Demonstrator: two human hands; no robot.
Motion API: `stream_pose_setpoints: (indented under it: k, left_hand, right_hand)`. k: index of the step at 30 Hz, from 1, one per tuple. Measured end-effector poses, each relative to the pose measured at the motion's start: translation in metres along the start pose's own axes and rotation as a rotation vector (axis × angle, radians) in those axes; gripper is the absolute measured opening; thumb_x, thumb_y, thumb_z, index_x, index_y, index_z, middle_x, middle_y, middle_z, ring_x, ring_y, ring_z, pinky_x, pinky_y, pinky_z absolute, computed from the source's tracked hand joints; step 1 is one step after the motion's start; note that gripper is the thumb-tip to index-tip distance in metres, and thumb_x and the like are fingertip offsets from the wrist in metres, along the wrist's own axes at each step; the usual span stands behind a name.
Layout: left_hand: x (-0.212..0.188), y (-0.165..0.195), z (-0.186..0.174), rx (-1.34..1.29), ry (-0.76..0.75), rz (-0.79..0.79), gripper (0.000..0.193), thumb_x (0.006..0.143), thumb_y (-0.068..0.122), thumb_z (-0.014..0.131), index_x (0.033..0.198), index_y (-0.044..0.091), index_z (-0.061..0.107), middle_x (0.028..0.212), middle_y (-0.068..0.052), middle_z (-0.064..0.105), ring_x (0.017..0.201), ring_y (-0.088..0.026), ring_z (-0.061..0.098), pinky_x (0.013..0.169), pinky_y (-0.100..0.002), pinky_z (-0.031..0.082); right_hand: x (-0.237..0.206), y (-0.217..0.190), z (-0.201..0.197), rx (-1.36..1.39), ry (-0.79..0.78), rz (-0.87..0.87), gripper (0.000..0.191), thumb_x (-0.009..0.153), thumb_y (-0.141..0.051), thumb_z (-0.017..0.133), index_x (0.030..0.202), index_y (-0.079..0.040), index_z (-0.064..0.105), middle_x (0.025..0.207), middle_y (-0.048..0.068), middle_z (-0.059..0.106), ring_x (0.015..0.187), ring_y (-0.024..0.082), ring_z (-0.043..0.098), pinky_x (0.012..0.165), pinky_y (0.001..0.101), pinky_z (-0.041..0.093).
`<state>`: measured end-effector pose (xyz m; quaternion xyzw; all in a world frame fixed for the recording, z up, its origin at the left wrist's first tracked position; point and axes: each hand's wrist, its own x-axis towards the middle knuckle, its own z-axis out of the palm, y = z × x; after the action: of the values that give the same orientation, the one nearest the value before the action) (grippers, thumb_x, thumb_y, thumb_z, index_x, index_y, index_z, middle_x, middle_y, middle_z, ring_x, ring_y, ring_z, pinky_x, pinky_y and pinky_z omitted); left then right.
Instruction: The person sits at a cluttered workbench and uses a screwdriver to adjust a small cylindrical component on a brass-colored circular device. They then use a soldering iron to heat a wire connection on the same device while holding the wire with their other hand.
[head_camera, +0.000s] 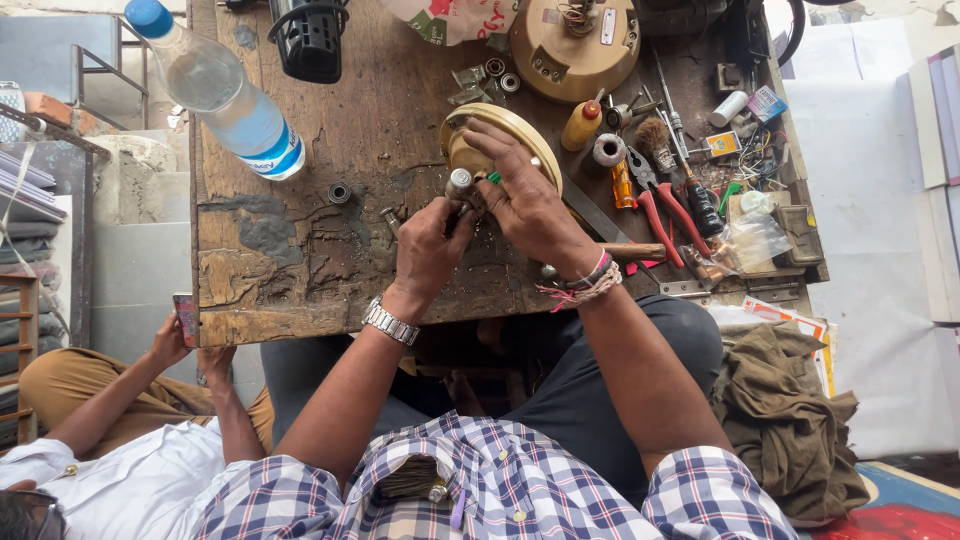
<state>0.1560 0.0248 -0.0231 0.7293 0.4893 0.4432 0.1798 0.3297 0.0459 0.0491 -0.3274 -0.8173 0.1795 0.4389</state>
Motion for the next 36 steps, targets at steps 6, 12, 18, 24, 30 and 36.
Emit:
stream_pose_setpoints:
  k: [6,12,18,24,30,36]
  left_hand:
    - [0.001,0.004,-0.001,0.006,-0.013,-0.010,0.018,0.092,0.013,0.079,0.097,0.001,0.067,0.090,-0.013,0.075,0.077,-0.023,0.075,0.068,-0.035,0.061]
    - [0.004,0.006,-0.003,0.019,-0.034,-0.025,0.018,0.093,0.013,0.078,0.096,0.000,0.066,0.088,-0.013,0.074,0.074,-0.023,0.074,0.067,-0.035,0.061]
    - [0.005,0.008,-0.003,0.007,-0.004,-0.005,0.018,0.093,0.014,0.078,0.097,0.001,0.066,0.089,-0.013,0.074,0.076,-0.023,0.074,0.068,-0.034,0.061]
    - [0.005,0.011,-0.004,0.016,0.003,0.001,0.018,0.093,0.014,0.078,0.097,0.001,0.067,0.087,-0.014,0.074,0.075,-0.024,0.074,0.066,-0.035,0.060]
    - [0.003,0.011,-0.008,0.007,0.006,-0.027,0.017,0.094,0.015,0.077,0.097,0.001,0.066,0.086,-0.013,0.074,0.074,-0.023,0.074,0.066,-0.035,0.060]
    - [0.000,0.011,-0.005,0.017,-0.003,-0.065,0.021,0.094,0.017,0.077,0.092,0.001,0.063,0.080,-0.014,0.073,0.068,-0.022,0.072,0.059,-0.034,0.059]
  right_hand:
    - [-0.003,0.000,0.007,-0.121,-0.069,0.404,0.057,0.097,-0.005,0.076,0.148,-0.017,0.055,0.117,0.006,0.075,0.110,0.020,0.074,0.096,0.0313,0.058]
    - [-0.005,0.006,0.005,0.277,-0.015,0.215,0.059,0.099,0.011,0.058,0.153,-0.011,0.049,0.130,0.012,0.071,0.125,0.026,0.070,0.109,0.0338,0.057]
    - [-0.006,0.009,0.003,-0.010,-0.001,0.128,0.059,0.095,0.009,0.069,0.148,-0.007,0.049,0.133,0.018,0.066,0.122,0.028,0.064,0.103,0.0356,0.053]
    - [-0.002,0.006,0.003,0.228,0.008,0.306,0.062,0.088,0.018,0.054,0.143,-0.011,0.059,0.130,0.012,0.072,0.117,0.021,0.072,0.100,0.0301,0.063]
    - [0.003,0.002,-0.004,0.033,-0.016,0.058,0.054,0.086,0.020,0.062,0.137,0.000,0.057,0.136,0.024,0.062,0.128,0.033,0.059,0.106,0.0366,0.050]
    - [-0.001,0.003,0.010,0.258,0.053,0.311,0.055,0.088,0.025,0.053,0.131,-0.006,0.066,0.117,0.010,0.075,0.110,0.017,0.073,0.098,0.0261,0.062]
